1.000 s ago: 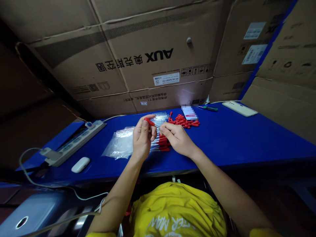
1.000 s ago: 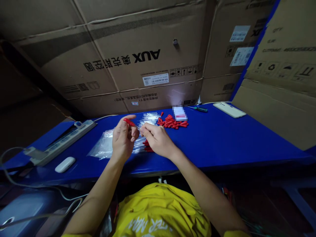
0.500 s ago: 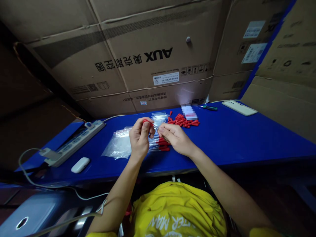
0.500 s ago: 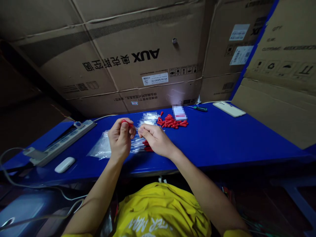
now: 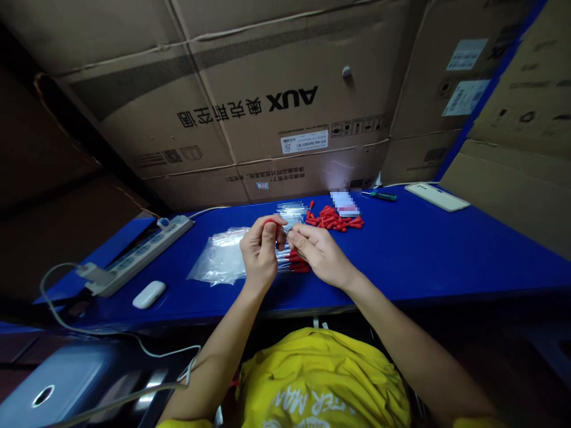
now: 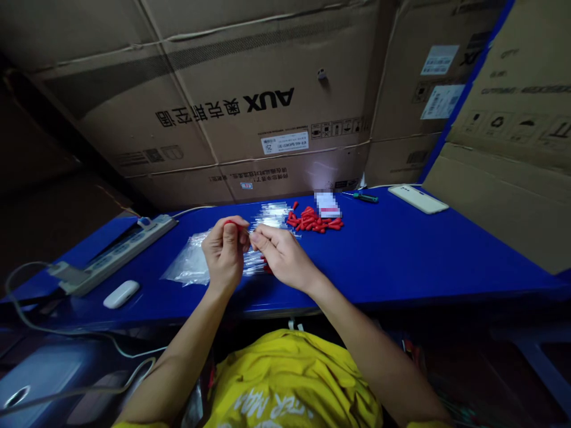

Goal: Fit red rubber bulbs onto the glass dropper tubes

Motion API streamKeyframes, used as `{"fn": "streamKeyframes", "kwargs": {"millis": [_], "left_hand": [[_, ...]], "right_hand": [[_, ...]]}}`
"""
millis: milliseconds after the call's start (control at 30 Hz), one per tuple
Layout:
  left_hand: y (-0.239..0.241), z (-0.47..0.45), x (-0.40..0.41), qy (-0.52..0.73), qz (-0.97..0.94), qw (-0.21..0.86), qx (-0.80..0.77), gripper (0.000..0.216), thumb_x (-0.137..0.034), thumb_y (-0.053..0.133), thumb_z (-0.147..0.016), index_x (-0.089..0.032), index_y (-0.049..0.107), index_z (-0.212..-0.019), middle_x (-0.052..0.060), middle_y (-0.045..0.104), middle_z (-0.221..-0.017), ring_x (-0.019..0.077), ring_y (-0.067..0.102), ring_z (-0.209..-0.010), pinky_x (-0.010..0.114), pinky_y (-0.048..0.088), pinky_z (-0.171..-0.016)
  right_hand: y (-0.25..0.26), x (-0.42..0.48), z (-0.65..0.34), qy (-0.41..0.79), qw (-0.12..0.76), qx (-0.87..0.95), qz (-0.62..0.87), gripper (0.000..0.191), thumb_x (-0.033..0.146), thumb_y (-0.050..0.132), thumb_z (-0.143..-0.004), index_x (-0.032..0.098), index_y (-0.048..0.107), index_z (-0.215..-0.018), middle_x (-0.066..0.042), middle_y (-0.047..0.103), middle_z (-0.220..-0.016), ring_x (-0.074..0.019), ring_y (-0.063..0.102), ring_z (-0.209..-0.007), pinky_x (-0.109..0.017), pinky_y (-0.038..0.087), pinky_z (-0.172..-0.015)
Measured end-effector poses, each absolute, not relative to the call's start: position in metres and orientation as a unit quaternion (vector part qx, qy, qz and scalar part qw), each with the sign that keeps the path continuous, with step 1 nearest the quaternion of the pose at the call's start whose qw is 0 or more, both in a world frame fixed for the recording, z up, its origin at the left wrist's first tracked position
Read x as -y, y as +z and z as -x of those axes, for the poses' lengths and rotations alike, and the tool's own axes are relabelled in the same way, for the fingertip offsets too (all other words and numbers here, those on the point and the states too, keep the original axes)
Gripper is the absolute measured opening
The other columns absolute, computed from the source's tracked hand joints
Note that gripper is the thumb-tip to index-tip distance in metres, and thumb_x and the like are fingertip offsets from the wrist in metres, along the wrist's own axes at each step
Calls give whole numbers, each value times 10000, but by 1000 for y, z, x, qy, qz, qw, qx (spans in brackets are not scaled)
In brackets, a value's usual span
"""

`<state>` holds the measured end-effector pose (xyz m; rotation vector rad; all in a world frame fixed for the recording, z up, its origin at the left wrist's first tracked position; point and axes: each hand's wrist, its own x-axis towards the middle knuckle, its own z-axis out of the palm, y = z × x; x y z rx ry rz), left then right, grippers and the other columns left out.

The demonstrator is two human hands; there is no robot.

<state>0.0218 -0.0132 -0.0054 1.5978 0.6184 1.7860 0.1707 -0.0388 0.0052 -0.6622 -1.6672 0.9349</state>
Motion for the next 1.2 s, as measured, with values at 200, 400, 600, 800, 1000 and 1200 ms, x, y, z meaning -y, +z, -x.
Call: {"fn": "streamKeyframes", "kwargs": {"millis": [200, 400, 600, 800, 1000, 1200], "left_hand": [[-7, -28, 16, 688, -575, 376, -233, 357, -532, 690, -1029, -185, 719, -950, -36, 525, -643, 85, 489, -550, 196, 419, -533], [1, -36, 19, 682, -503, 490, -206, 418, -569, 812, -924, -168, 698, -885, -63, 423, -619, 58, 361, -525, 157, 344, -492], [5, -37, 20, 662, -471, 538, -226, 503, -618, 879, -828, -158, 677, -833, -87, 317, -601, 54, 287, -526, 152, 311, -500], [0, -35, 20, 639, -500, 538, -229, 462, -638, 712, -976, -181, 716, -1051, -61, 413, -657, 73, 363, -556, 167, 332, -509], [9, -22, 16, 633, -590, 445, -229, 347, -525, 748, -988, -187, 683, -1036, -44, 541, -702, 78, 485, -571, 193, 416, -545], [17, -12, 14, 633, -628, 374, -253, 363, -502, 776, -966, -188, 602, -913, -35, 614, -732, 83, 551, -567, 213, 461, -571]], "right_hand": [[6, 49, -169, 87, 490, 755, 427, 382, 403, 425, -1132, 210, 627, -872, 26, 484, -595, -133, 383, -511, -307, 241, -583], [3, 48, -167, 86, 492, 753, 429, 370, 389, 434, -1126, 217, 588, -837, 25, 485, -587, -131, 399, -502, -303, 244, -579], [3, 40, -169, 324, 528, 714, 327, 384, 461, 488, -1116, 223, 527, -817, 16, 525, -711, -141, 487, -655, -268, 364, -639], [0, 33, -174, 563, 494, 606, 267, 457, 622, 597, -1040, 237, 509, -810, 112, 268, -558, -94, 192, -463, -252, 185, -457], [9, 34, -186, 638, 431, 580, 267, 445, 627, 626, -1009, 244, 513, -812, 134, 209, -515, -94, 124, -442, -248, 127, -419], [10, 33, -192, 386, 469, 728, 319, 384, 532, 556, -1081, 209, 627, -886, 10, 566, -756, -142, 494, -674, -271, 396, -641]]}}
